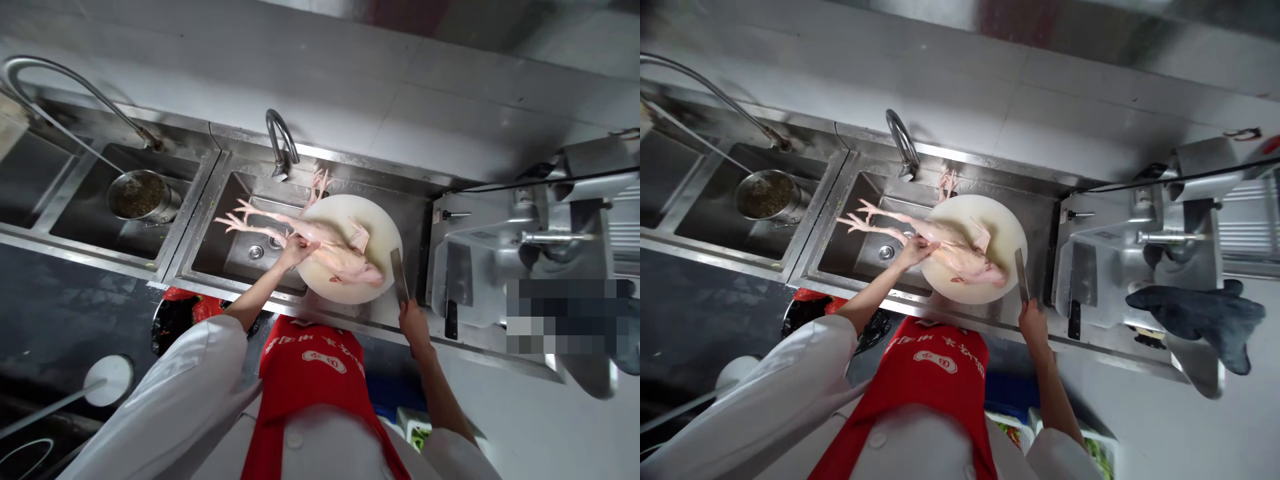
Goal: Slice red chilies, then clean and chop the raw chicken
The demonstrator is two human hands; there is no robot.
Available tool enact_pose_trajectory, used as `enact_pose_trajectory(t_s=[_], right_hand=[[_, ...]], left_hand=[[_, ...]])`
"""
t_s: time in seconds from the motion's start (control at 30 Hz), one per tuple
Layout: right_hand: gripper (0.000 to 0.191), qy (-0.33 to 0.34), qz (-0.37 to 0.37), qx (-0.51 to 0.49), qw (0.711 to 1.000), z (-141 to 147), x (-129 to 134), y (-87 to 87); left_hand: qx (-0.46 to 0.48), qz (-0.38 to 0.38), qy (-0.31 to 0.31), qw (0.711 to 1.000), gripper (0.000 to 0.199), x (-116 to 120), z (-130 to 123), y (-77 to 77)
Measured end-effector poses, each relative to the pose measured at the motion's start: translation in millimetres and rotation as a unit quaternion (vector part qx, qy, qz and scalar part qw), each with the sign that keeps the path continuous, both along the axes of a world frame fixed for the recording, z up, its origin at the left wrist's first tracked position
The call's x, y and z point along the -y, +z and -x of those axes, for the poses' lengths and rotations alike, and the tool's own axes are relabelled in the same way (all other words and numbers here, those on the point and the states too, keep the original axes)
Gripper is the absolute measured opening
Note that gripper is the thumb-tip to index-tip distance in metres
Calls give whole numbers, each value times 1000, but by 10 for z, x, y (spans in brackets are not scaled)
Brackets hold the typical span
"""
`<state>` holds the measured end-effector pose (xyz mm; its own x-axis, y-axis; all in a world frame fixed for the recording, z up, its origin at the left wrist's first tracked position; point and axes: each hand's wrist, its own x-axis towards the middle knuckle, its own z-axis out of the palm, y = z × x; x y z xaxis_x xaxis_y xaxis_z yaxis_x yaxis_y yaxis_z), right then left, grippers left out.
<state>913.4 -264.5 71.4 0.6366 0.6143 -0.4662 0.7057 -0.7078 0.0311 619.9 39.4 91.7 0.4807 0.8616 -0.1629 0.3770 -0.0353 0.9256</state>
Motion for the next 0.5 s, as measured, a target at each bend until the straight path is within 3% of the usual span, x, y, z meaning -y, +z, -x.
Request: enact_pose_trajectory(t_s=[0.17, 0.27, 0.37, 0.5], right_hand=[[39, -1, -15, -16, 1000, -6, 15, -28], [40, 3, -17, -15, 1000, -13, 23, -50], [41, 4, -15, -12, 1000, -18, 29, -74], [41, 3, -13, -26, 1000, -29, 31, -81]], left_hand=[[-64, 14, 89, 994, 41, 408, 371, -32], [-11, 152, 208, 966, 47, 761, 459, -17], [75, 284, 317, 902, 65, 990, 320, 6], [47, 309, 395, 864, 88, 883, -48, -40]])
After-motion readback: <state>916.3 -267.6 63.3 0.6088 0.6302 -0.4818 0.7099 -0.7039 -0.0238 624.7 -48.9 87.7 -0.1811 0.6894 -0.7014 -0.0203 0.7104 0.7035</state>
